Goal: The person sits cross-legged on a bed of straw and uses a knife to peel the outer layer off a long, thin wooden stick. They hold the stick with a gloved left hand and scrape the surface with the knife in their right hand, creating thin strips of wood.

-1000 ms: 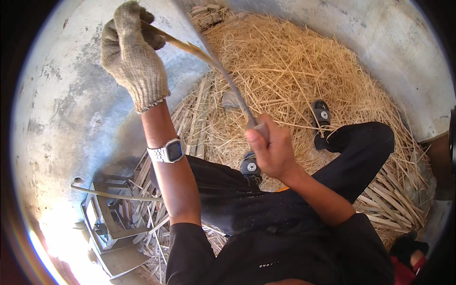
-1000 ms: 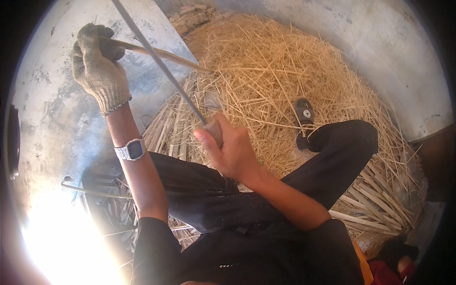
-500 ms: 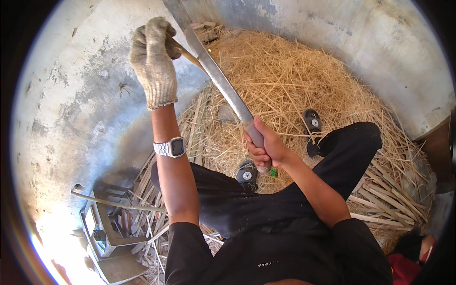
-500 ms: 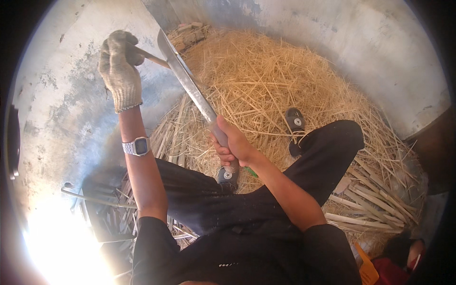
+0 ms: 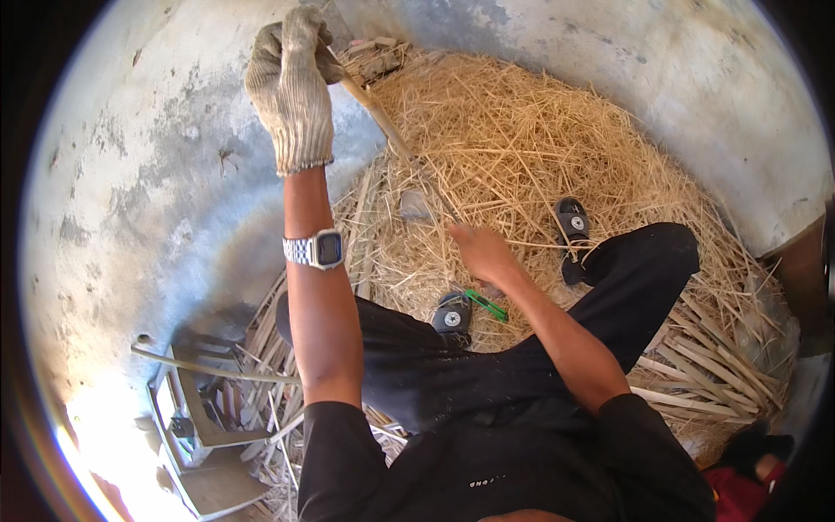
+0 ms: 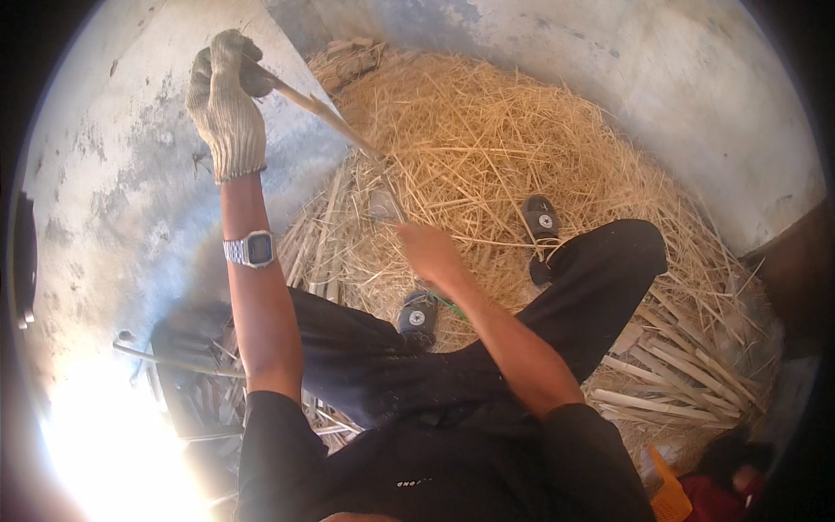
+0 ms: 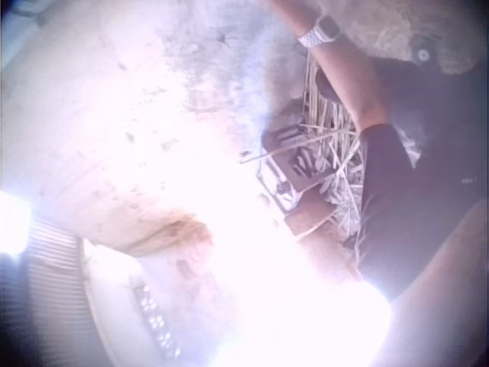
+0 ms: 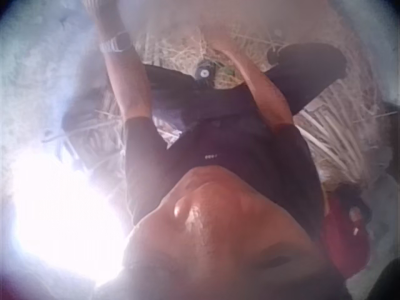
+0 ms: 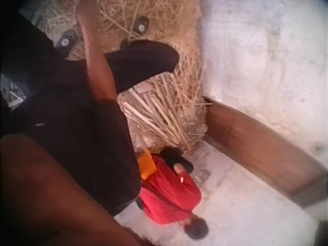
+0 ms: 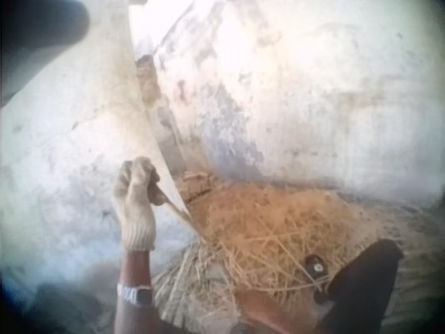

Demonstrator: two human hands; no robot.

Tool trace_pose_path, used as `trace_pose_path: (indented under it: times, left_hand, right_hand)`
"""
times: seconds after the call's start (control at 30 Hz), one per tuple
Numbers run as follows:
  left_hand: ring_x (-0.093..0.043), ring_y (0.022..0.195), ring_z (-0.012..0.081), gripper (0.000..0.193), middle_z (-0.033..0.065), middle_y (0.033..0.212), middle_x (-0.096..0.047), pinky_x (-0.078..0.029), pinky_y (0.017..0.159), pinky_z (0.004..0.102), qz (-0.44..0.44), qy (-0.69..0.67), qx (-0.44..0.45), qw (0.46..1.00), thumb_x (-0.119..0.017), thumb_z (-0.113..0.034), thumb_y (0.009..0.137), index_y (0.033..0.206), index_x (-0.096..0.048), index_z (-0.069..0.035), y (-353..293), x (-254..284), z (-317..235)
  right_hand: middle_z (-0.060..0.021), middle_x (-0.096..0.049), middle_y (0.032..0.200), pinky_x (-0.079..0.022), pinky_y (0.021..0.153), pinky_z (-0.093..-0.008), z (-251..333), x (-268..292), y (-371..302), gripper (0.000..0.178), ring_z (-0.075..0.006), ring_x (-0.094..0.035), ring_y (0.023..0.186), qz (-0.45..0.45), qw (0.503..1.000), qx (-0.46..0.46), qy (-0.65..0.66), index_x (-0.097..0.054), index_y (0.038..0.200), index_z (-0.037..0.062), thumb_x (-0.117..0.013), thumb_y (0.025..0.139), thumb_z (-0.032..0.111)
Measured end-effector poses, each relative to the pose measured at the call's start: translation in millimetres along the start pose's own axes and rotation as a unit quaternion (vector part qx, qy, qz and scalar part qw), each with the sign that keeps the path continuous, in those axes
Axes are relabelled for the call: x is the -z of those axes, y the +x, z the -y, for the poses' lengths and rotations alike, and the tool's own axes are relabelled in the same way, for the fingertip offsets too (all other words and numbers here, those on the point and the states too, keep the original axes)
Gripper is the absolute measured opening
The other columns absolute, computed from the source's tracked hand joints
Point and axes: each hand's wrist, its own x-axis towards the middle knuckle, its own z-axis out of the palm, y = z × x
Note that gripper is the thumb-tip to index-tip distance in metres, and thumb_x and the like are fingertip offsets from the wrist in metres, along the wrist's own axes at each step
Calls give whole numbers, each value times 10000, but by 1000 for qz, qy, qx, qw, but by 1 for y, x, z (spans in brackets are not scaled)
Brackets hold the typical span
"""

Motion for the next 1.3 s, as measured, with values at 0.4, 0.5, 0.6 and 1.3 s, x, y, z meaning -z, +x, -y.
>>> trace_pose_path:
  times: [0.4, 0.5, 0.6, 1.3]
  left_hand:
    - [-547, 524, 87, 328, 42, 710, -629, -457, 481, 225, -19, 1, 10, 1000, -649, -345, 960, 867, -649, -31, 27, -13, 2]
    - [-511, 519, 66, 325, 18, 698, -589, -422, 456, 213, -32, 0, 14, 999, -623, -364, 975, 856, -621, -61, 26, -14, -1]
    - [-515, 510, 76, 332, 23, 672, -591, -437, 471, 228, -32, -2, 9, 999, -621, -365, 970, 836, -630, -61, 26, -12, 3]
    - [-599, 582, 77, 241, 56, 742, -669, -503, 497, 237, 94, -33, 15, 995, -678, -272, 951, 849, -639, -58, 18, -46, 5]
  right_hand:
    - [-88, -594, 618, -460, 548, -346, 22, 37, -7, 429, -161, -603, 570, -82, 961, 74, 252, -625, 946, -21, -534, 1017, 393]
    - [-77, -556, 577, -437, 510, -311, 60, 39, -35, 404, -127, -570, 522, -114, 945, 218, 213, -626, 934, -13, -543, 1020, 373]
    - [-119, -599, 603, -467, 540, -361, 67, 18, -46, 419, -212, -588, 527, -134, 946, 247, 162, -635, 943, -25, -554, 1011, 380]
    - [23, -334, 471, -353, 382, -311, 37, 47, -19, 632, -96, -350, 351, -66, 976, 128, 163, -476, 728, 89, -386, 993, 656]
